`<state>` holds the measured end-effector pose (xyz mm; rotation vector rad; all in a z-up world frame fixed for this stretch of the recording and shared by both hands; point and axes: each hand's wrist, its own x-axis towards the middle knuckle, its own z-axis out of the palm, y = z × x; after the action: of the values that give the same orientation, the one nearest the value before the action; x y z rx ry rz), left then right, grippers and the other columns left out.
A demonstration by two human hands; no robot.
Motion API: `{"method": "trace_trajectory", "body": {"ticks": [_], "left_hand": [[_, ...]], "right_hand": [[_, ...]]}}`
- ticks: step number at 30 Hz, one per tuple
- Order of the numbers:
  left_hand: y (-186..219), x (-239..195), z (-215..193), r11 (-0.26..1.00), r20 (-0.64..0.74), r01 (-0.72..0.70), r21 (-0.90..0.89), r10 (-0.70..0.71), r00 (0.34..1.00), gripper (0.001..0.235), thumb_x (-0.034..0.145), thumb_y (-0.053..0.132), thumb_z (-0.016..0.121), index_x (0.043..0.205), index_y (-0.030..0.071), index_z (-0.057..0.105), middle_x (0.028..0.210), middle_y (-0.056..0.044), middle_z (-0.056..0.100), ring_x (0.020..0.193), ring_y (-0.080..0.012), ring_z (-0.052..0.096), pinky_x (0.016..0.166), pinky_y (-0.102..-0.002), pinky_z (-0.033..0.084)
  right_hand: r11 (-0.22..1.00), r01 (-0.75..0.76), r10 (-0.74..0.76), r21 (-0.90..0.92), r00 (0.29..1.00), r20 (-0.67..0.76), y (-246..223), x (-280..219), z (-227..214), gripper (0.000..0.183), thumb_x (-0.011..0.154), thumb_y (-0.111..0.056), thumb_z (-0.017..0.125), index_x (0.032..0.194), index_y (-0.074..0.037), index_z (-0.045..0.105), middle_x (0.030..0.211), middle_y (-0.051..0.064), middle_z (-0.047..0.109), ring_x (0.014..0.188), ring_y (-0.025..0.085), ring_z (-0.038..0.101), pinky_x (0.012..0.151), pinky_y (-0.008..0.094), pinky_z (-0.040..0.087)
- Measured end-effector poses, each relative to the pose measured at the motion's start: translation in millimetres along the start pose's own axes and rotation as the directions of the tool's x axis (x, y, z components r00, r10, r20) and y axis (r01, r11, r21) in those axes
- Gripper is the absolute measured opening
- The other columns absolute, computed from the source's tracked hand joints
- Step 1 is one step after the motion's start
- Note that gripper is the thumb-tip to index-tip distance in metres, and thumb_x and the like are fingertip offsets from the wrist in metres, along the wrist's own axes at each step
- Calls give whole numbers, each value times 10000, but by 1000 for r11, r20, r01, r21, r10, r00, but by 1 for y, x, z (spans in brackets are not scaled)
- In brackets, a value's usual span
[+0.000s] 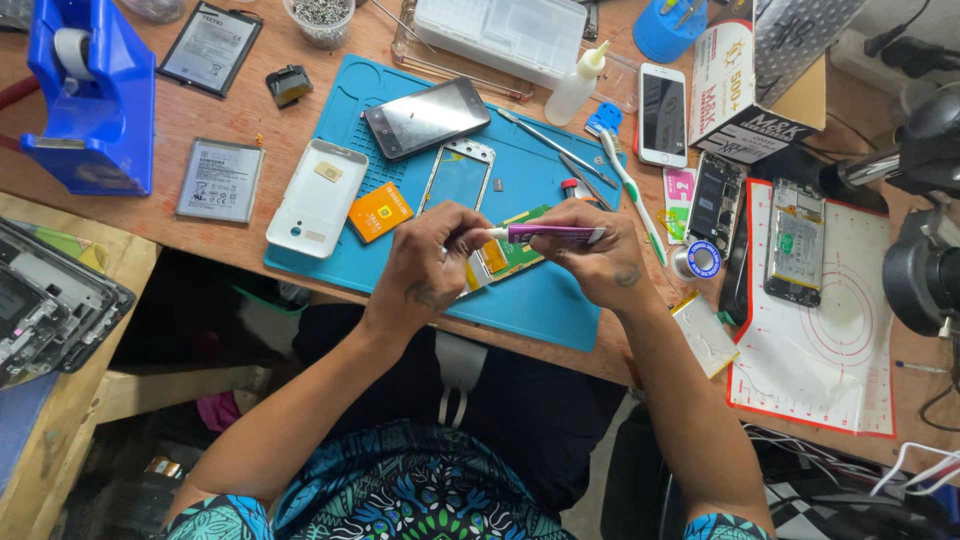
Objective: The person disassembles a white smartphone using a screwdriver and a plastic pry tool. They remove the back cover, unscrew internal components, and separate the motherboard from the frame. The person then applies a purple adhesive to the motherboard and places it back into the phone frame.
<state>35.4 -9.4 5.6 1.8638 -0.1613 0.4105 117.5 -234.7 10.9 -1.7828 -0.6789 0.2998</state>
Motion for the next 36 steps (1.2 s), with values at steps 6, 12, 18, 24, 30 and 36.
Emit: {"method": "trace_trajectory", "body": {"ticks": [6, 12, 18, 24, 30, 36], "left_hand": [[-10, -6, -6, 988, -82, 78, 135, -68, 994, 272, 1095, 178, 534, 905, -14, 567, 874, -147, 622, 783, -282, 619, 748, -402, 507], [-12, -12, -8, 981, -90, -22, 195, 41, 995, 262, 1070, 202, 569, 903, 1, 586, 883, -134, 623, 829, -292, 618, 770, -413, 508], [-15, -17, -7, 981, -120, -17, 192, 41, 992, 239, 1065, 197, 575, 927, 3, 603, 901, -114, 642, 851, -272, 642, 786, -406, 527], [-15, -17, -6, 978, -102, -13, 210, 35, 994, 212, 1023, 202, 643, 924, 14, 643, 899, -109, 667, 844, -268, 651, 780, -410, 533], [-15, -17, -7, 981, -119, 6, 195, 17, 993, 202, 1009, 197, 654, 933, 10, 661, 907, -111, 678, 841, -260, 659, 772, -406, 541], [-16, -19, -7, 983, -120, 27, 183, -5, 993, 211, 1017, 214, 648, 950, 15, 670, 915, -107, 681, 834, -241, 667, 772, -396, 553]], "right_hand": [[986, -163, 166, 36, 983, -83, -1, 1, -16, 138, 895, -42, 781, 1033, -52, 780, 891, -7, 701, 756, 47, 594, 650, 218, 470], [964, -226, 216, -138, 973, -81, -3, 3, -15, 166, 848, -108, 835, 1005, -68, 799, 846, -50, 694, 739, 20, 576, 641, 202, 460], [965, -191, 182, -181, 981, -67, -6, 4, -10, 191, 840, -130, 852, 1019, -75, 811, 840, -31, 670, 733, 39, 548, 638, 209, 433], [945, -233, 220, -230, 972, -82, -9, 5, -6, 183, 829, -155, 847, 997, -92, 810, 841, -34, 702, 724, 40, 592, 625, 206, 458], [946, -223, 210, -237, 974, -79, -10, 5, -5, 182, 835, -153, 848, 1003, -91, 810, 835, -27, 689, 727, 44, 584, 628, 208, 450], [938, -230, 216, -258, 973, -82, -11, 5, -5, 179, 834, -145, 849, 1000, -93, 811, 840, -22, 676, 732, 52, 579, 632, 216, 450]]}}
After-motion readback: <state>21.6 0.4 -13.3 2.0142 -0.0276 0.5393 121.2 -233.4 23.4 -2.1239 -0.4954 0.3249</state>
